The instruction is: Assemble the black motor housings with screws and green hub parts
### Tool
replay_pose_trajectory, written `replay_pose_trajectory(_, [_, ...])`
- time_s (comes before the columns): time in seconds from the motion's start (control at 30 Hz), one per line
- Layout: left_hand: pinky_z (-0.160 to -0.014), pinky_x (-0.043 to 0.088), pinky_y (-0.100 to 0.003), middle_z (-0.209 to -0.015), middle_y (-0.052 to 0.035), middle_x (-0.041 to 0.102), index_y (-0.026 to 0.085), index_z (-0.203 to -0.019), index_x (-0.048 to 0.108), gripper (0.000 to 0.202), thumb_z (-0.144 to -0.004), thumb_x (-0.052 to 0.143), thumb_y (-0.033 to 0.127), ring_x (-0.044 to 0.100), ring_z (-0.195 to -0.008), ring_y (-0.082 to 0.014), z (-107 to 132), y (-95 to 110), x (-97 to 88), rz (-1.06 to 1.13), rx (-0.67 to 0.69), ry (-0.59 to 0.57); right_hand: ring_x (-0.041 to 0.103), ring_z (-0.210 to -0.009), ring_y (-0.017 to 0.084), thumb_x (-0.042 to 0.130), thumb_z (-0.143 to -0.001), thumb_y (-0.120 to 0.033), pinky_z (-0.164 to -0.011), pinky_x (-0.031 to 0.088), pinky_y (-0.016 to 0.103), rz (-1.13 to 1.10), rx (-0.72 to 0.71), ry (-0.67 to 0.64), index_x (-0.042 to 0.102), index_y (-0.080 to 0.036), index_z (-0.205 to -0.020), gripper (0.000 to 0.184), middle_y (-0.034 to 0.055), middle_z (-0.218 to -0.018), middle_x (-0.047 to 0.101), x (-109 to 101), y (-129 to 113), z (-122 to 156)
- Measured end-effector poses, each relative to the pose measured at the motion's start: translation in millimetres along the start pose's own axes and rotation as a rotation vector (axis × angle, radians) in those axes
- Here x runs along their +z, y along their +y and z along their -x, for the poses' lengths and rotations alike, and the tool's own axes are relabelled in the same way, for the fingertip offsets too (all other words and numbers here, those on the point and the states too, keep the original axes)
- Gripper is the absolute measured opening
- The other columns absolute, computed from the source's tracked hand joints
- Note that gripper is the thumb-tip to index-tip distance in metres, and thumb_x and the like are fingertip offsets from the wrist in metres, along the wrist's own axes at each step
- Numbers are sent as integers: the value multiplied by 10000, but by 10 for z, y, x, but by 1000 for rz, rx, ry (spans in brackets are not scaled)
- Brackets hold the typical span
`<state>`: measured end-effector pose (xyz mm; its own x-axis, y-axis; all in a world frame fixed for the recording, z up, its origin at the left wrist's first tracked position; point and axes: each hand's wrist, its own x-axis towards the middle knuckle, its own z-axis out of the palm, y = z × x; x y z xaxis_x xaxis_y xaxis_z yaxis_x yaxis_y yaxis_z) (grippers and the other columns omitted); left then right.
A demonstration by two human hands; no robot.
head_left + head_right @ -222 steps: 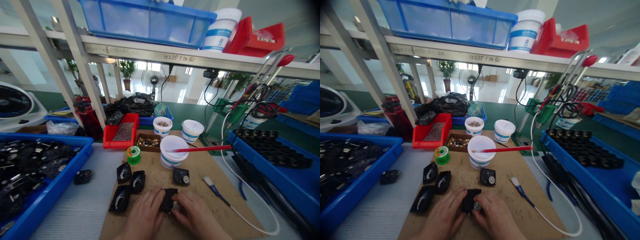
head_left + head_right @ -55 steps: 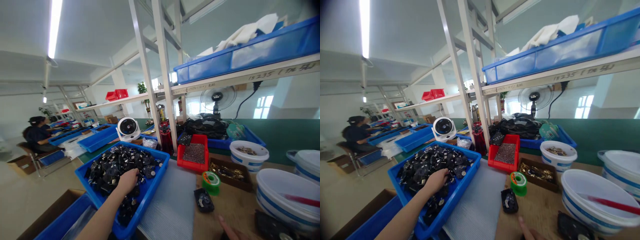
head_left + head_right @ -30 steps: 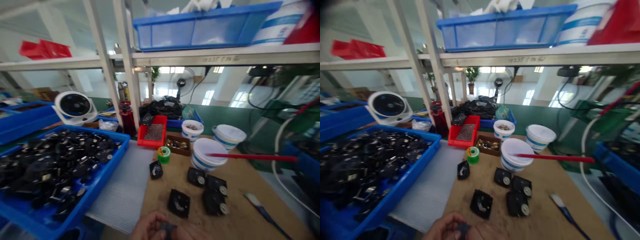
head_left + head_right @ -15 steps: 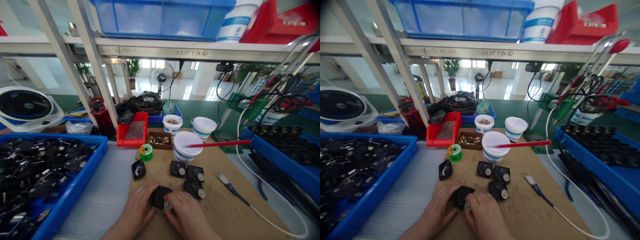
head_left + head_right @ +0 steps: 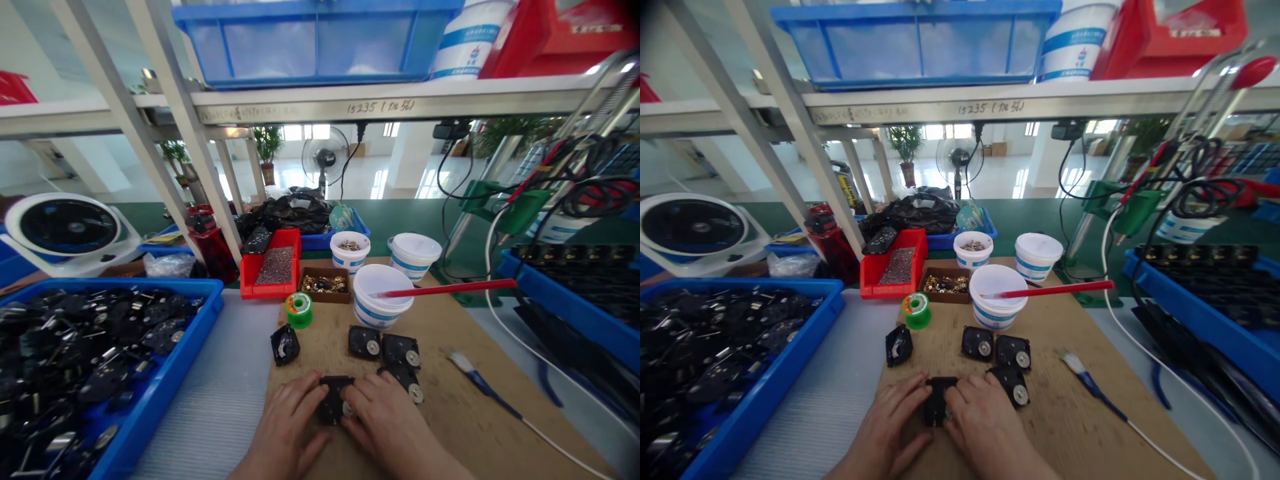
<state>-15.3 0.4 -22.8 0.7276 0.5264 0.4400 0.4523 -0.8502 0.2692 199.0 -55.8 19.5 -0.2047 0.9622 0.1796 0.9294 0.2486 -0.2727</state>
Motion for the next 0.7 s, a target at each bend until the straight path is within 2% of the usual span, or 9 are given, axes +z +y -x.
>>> replay_pose_trajectory(0.07, [-877,589,-428,-1373,-205,589,176,-1323,482,581,-763,637,187,628,-1170,-302,96,-35,-38,-55,20,27,646,-840,280,716,-782,-121,-749,456,414,79,57,6,684,-220,-862,131,30,-846,695,-40,124,23])
replay_pose_trajectory(0.17, [-814,606,-372,-1240,-168,692,192,-1240,541,439,-803,573,225,686,-1067,-269,305,-110,-203,-147,44,68,654,-859,317,661,-789,-124,-745,504,465,222,89,89,687,-199,-1002,228,95,-928,693,-81,322,103])
replay_pose_trajectory(0.27, [-823,591,-332,-1153,-83,745,244,-1166,580,312,-858,530,234,706,-1003,-223,485,-183,-564,-263,-15,63,675,-930,322,667,-777,-211,-763,557,437,203,-63,167,600,-183,-1228,457,151,-1095,674,-25,364,91])
replay_pose_trajectory(0.33, [-882,568,-355,-1176,-57,736,264,-1180,583,285,-899,536,263,686,-1047,-225,546,-281,-896,-354,-129,30,677,-999,299,657,-798,-261,-795,578,384,99,-144,142,484,-168,-1367,602,164,-1183,647,77,235,-48])
replay_pose_trajectory(0.37, [-910,555,-383,-1188,-59,729,264,-1195,581,280,-919,536,284,673,-1070,-235,561,-364,-1076,-400,-204,10,672,-1027,287,658,-805,-268,-821,579,366,43,-141,109,412,-156,-1426,677,165,-1213,633,138,126,-156])
replay_pose_trajectory(0.47, [-957,515,-483,-1198,-127,697,184,-1229,580,294,-974,472,284,647,-1096,-271,578,-774,-1590,-533,-467,-60,649,-1073,295,699,-789,-257,-894,559,391,-56,-7,-2,251,-153,-1522,865,166,-1310,565,319,-276,-563])
replay_pose_trajectory(0.53, [-939,514,-507,-1176,-114,684,151,-1195,601,269,-959,541,267,649,-1077,-270,584,-1127,-1844,-595,-607,-138,641,-1057,319,729,-774,-246,-886,555,427,-49,62,-33,251,-168,-1533,901,168,-1325,541,407,-504,-826])
replay_pose_trajectory(0.6, [-903,533,-485,-1142,-79,679,163,-1147,626,254,-930,613,294,655,-1034,-247,586,-1456,-1986,-611,-673,-244,639,-1023,335,727,-785,-236,-855,556,447,-6,65,-27,289,-162,-1527,865,177,-1280,559,461,-642,-1022])
replay_pose_trajectory(0.7, [-872,547,-463,-1139,-70,669,166,-1111,637,236,-923,626,309,655,-1002,-232,581,-1784,-2027,-597,-713,-345,633,-1004,339,632,-825,-149,-839,547,466,69,15,10,352,-151,-1506,736,179,-1191,606,504,-694,-1132])
